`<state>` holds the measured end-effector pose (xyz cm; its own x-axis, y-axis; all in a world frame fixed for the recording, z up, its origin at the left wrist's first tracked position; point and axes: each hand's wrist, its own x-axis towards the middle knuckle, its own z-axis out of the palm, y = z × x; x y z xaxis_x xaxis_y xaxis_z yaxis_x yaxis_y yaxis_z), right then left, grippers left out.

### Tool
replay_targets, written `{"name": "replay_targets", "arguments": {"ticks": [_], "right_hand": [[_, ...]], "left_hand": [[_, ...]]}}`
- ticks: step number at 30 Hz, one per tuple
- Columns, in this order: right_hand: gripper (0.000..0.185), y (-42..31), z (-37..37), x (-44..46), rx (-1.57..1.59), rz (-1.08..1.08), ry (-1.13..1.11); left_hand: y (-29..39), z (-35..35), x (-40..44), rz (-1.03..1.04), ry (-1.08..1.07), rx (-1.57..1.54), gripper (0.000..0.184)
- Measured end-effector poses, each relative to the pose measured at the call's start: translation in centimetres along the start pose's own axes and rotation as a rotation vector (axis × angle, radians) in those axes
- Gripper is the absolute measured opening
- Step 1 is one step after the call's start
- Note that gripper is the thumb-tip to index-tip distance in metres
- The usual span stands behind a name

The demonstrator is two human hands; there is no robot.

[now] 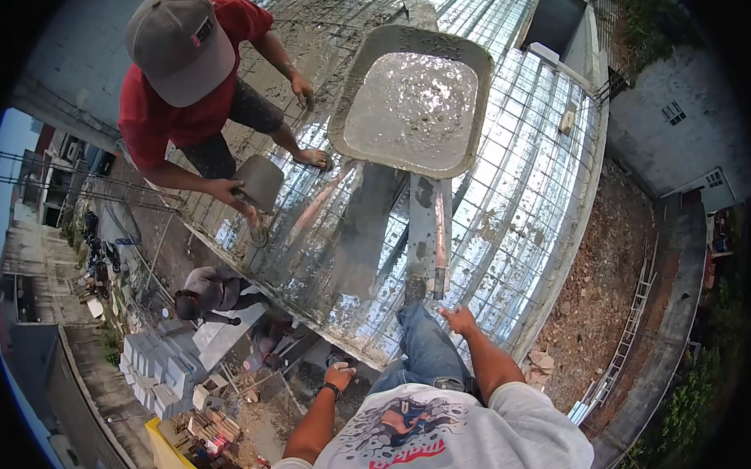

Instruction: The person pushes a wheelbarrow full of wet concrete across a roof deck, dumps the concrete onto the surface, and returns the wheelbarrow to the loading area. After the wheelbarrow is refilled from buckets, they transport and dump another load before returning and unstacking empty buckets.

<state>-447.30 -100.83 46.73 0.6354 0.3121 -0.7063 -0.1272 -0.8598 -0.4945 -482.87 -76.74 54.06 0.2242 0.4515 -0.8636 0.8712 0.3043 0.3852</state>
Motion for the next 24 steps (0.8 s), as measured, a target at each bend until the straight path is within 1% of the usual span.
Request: {"name": "replay_targets", "arguments": {"ticks": [1, 3, 4, 5, 6, 7, 8, 9, 10, 11, 12, 13, 14, 15, 17, 20, 23, 24], "right_hand": [[0.078, -1.7, -0.3, 0.1, -0.06, -0.042, 0.054], [0.082, -4.4, -0.9, 1.1, 0.125, 0.086, 0.009], [0.082, -5.1, 0.0, 2.0, 0.083, 0.05, 0.144], [0.085, -5.0, 0.2, 2.6, 0.105, 0.124, 0.056], [0.088, -6.2, -0.4, 3.6, 0.118, 0.186, -0.028], [0.092, -7.4, -0.7, 5.1, 0.122, 0.238, -0.114], [0.065, -3.1, 3.8, 8.8, 0.048, 0.134, 0.118], [0.061, -3.7, 3.0, 9.7, 0.093, 0.184, -0.009], [0.057, -4.8, 2.0, 9.9, 0.116, 0.245, -0.149], [0.054, -5.9, 1.3, 9.5, 0.123, 0.314, -0.296], [0.05, -7.4, 0.3, 8.9, 0.111, 0.369, -0.311], [0.047, -9.0, 0.1, 9.2, 0.106, 0.417, -0.314], [0.046, -9.5, 0.5, 9.7, 0.109, 0.396, -0.287], [0.046, -8.7, 0.8, 10.3, 0.125, 0.379, -0.253], [0.047, -8.7, 1.3, 11.8, 0.139, 0.453, -0.246], [0.047, -9.5, 1.0, 13.1, 0.2, 0.62, -0.237], [0.047, -7.9, 0.9, 16.0, 0.129, 0.657, -0.276], [0.046, -5.4, 1.2, 17.8, 0.136, 0.695, -0.354]], "left_hand": [[1.8, -0.4, 0.4, -0.02, 0.015, -0.022, 0.045], [5.2, -1.6, 1.7, -0.065, 0.048, -0.069, 0.044], [7.2, -2.2, 2.3, -0.021, 0.046, -0.063, 0.039], [9.0, -2.7, 3.0, -0.031, 0.038, 0.046, 0.035], [9.8, -3.3, 4.8, 0.067, 0.023, 0.125, 0.036], [13.4, -3.3, 5.1, 0.096, 0.063, 0.228, 0.037], [17.0, -3.7, 5.0, 0.11, 0.111, 0.322, 0.038], [15.0, -3.5, 9.3, 0.192, 0.137, 0.238, 0.04], [19.0, -2.8, 8.2, 0.232, 0.163, 0.065, 0.037], [21.1, -2.7, 8.6, 0.239, 0.171, 0.211, 0.041], [20.4, -1.5, 11.0, 0.239, 0.048, -0.165, 0.043], [25.2, -1.5, 8.7, 0.165, 0.087, -0.061, 0.042], [24.0, 0.3, 11.2, 0.284, 0.143, -0.106, 0.042], [25.0, 1.0, 11.5, 0.252, 0.088, -0.217, 0.049], [26.3, 2.3, 12.2, 0.227, 0.104, -0.18, 0.049], [26.3, 3.4, 13.6, 0.135, 0.049, -0.254, 0.051], [25.8, 2.8, 15.2, 0.089, 0.07, -0.268, 0.051], [25.7, 2.1, 15.7, 0.075, 0.091, -0.249, 0.054]]}}
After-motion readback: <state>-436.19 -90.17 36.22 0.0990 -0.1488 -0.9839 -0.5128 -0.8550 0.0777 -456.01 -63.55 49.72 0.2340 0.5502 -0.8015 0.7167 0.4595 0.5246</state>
